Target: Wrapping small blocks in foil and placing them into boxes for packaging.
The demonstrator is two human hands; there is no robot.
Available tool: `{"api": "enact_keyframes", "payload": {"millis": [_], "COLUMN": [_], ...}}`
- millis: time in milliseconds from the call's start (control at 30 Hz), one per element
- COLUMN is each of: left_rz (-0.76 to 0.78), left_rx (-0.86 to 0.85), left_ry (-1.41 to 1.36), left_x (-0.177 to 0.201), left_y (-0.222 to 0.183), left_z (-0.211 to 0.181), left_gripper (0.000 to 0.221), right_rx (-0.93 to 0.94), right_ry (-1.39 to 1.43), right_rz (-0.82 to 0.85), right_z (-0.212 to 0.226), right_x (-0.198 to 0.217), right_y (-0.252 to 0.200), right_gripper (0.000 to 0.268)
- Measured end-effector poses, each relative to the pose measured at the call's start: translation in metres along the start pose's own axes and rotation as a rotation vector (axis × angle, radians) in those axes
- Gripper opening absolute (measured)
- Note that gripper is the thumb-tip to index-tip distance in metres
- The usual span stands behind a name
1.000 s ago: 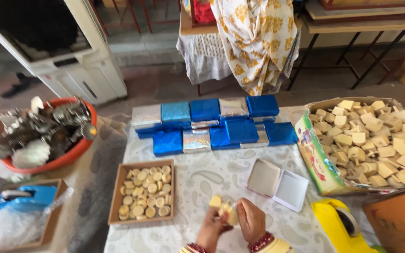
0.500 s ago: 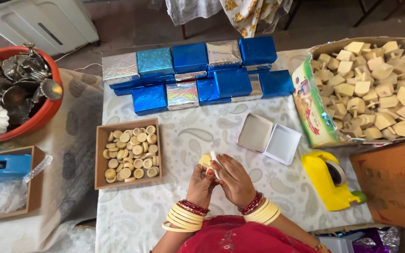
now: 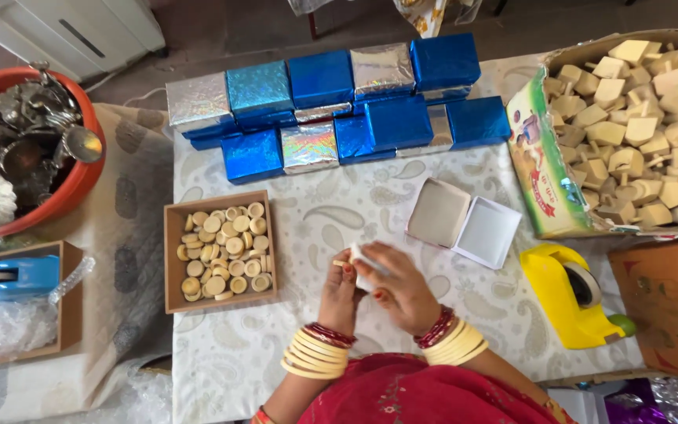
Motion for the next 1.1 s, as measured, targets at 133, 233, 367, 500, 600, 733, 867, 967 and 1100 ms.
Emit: {"api": "enact_keyframes", "payload": {"millis": [133, 233, 367, 500, 600, 733, 867, 967, 1100], "left_rz": [0.029, 0.113, 0.08, 0.075, 0.133, 0.156, 0.184, 0.175, 0.174], "left_rx": [0.058, 0.05, 0.036, -0.014, -0.061, -0.017, -0.011, -0.057, -0.029], "left_ry": [-0.017, 0.048, 0.144, 0.124, 0.115, 0.137, 0.256, 0.539, 0.75], "left_x": [-0.019, -0.006, 0.0, 0.021, 0.025, 0.026, -0.005, -0.022, 0.0], "left_y": [-0.005, 0.001, 0.01, 0.019, 0.021, 0.021, 0.014, 0.008, 0.006], "left_z": [-0.019, -0.016, -0.007, 0.014, 0.021, 0.019, -0.01, -0.032, -0.026], "left_gripper": [0.053, 0.05, 0.049, 0.048, 0.044, 0.043, 0.051, 0.06, 0.059], "right_rx": [-0.037, -0.269, -0.389, -0.238, -0.054, -0.402, -0.615, -0.569, -0.009], "right_ry": [0.05, 0.13, 0.139, 0.165, 0.092, 0.388, 0.361, 0.455, 0.285], "right_rz": [-0.023, -0.056, -0.106, -0.112, -0.021, 0.059, -0.006, -0.096, 0.217], "right_z": [-0.018, -0.035, -0.05, -0.026, -0.023, -0.06, -0.08, -0.067, -0.044], "right_x": [-0.026, -0.031, -0.033, -0.018, -0.023, -0.051, -0.046, -0.018, -0.003], "right_y": [-0.009, -0.019, -0.027, 0.006, 0.002, -0.04, -0.051, -0.022, 0.0], "right_gripper": [0.044, 0.036, 0.024, 0.029, 0.038, 0.04, 0.038, 0.033, 0.053]}}
Point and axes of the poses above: each hand's wrist, its own y-axis towards the middle knuckle, its own x-axis out of the back of the hand, z = x × y, the point moved 2 cm from there along y, towards the middle knuckle, and after that the axes turned 5 degrees about -y, right-handed, at the moved point
